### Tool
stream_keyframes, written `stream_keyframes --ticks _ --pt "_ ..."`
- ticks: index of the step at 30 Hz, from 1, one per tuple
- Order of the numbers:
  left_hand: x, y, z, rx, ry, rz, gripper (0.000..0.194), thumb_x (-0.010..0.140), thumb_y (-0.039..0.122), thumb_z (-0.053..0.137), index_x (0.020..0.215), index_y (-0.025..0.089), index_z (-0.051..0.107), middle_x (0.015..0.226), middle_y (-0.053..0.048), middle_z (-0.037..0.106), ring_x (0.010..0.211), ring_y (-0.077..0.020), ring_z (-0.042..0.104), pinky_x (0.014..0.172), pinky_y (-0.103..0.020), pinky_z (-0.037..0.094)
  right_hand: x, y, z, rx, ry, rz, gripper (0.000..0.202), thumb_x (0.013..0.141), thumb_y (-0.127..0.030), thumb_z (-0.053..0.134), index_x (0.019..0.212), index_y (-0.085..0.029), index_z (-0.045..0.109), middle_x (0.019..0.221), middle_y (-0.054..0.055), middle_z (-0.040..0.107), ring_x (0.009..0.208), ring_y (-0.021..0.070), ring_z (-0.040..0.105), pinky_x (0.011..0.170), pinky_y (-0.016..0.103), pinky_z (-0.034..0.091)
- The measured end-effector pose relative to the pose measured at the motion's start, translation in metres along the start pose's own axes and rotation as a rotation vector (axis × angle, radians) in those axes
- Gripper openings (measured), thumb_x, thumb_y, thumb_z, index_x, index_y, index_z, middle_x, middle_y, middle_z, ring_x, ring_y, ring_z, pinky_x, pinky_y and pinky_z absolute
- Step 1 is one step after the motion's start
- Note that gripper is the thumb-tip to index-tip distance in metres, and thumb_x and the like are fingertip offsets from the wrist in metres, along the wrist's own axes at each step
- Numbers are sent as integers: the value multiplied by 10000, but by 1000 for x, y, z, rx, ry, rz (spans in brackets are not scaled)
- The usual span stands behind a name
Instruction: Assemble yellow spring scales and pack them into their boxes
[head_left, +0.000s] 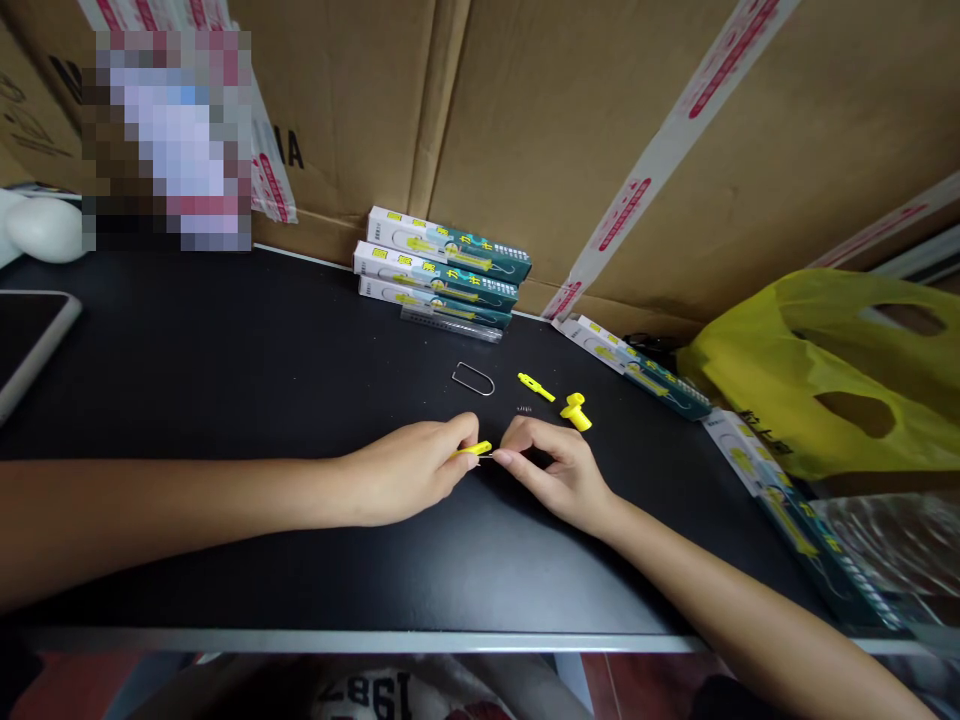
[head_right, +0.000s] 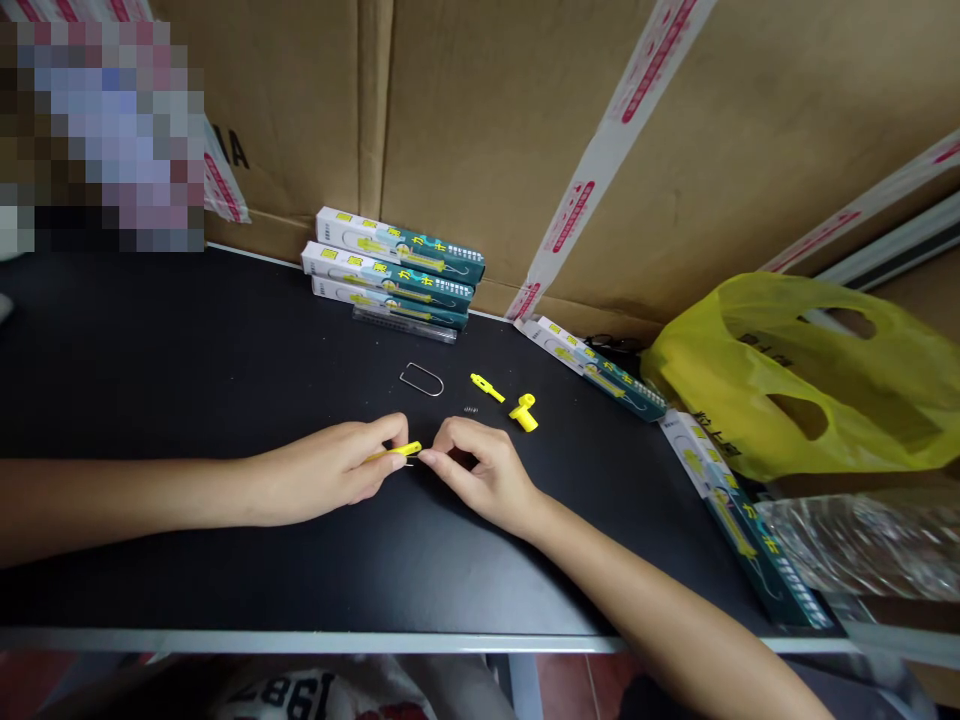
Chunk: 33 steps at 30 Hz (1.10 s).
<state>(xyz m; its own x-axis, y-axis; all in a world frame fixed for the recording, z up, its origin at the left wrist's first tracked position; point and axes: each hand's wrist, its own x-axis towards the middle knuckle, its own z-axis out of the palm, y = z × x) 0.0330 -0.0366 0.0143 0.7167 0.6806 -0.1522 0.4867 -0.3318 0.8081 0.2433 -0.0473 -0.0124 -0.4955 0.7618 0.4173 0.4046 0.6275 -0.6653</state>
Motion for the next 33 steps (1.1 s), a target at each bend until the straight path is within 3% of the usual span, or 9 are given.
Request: stream_keyframes --ticks 11,19,25,33 --pt "-3 1 4 46 -23 -13 180 946 277 344 778 223 308 576 66 468 509 -119 416 525 -264 240 -3 -4 8 10 79 155 261 868 -333 610 663 -188 540 599 1 567 541 117 503 505 253 389" --pt "-5 -2 8 -47 -43 -26 207 957 353 305 792 229 313 549 70 489 505 -124 473 513 -249 310 -6 -5 12 -76 94 124 241 874 -297 600 670 -193 524 605 0 558 536 114 492 497 251 374" --pt "-5 -2 10 -104 -37 -49 190 954 369 295 848 225 360 517 76 498 498 -125 496 510 -242 359 -5 -10 16 -247 131 12 233 891 -232 561 668 -204 501 598 1 539 525 114 467 496 260 377" --pt "-3 -4 14 -166 -35 -32 288 960 347 284 1177 218 423 503 84 489 518 -127 511 548 -241 391 -13 -3 16 -451 73 -236 206 856 -115 571 682 -217 531 641 36 575 598 155 520 546 297 409"
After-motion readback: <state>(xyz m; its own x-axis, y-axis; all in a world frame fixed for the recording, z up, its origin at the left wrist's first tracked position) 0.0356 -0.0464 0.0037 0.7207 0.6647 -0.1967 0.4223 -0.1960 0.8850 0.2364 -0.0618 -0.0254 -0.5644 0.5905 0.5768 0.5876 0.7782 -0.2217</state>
